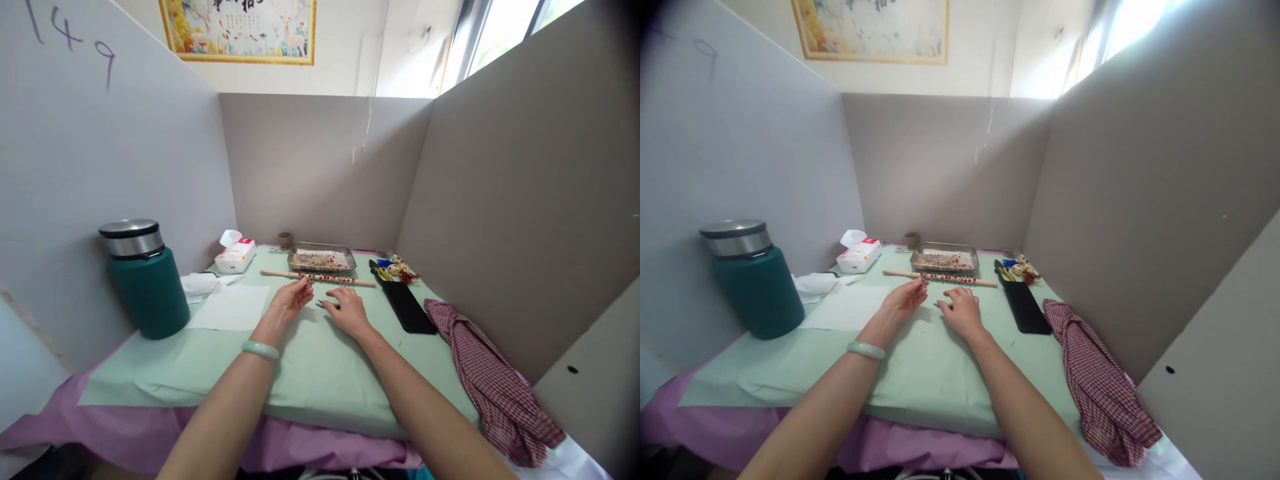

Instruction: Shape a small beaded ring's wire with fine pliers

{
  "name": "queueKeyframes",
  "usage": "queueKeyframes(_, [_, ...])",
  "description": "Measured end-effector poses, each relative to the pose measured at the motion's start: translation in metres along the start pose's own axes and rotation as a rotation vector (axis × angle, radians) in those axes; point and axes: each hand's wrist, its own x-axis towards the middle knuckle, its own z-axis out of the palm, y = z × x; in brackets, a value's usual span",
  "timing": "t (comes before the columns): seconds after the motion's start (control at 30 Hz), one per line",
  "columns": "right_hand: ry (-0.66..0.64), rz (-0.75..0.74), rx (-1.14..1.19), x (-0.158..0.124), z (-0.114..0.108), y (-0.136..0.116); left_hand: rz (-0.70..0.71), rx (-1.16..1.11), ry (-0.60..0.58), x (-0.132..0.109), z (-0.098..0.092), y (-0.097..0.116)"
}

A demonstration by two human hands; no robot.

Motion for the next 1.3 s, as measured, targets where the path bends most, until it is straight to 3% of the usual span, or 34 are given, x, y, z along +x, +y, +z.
queueKeyframes(0.13, [0.07, -0.08, 0.349, 0.001, 0.0, -0.007, -0.088, 0.085, -0.083, 0.0, 0.001, -0.005])
queueKeyframes(0.23, [0.089, -0.066, 0.463, 0.002, 0.001, -0.009, -0.128, 0.157, -0.161, 0.001, 0.001, -0.01])
queueKeyframes(0.47, [0.103, 0.006, 0.497, 0.004, 0.003, -0.005, -0.074, 0.294, -0.151, -0.004, 0.007, -0.01])
queueKeyframes(0.9, [-0.03, 0.089, 0.643, 0.003, 0.003, -0.009, 0.044, 0.401, -0.184, -0.014, 0.013, -0.006])
queueKeyframes(1.3, [0.033, 0.16, 0.746, 0.007, 0.006, -0.006, 0.07, 0.439, -0.241, -0.012, 0.012, -0.006])
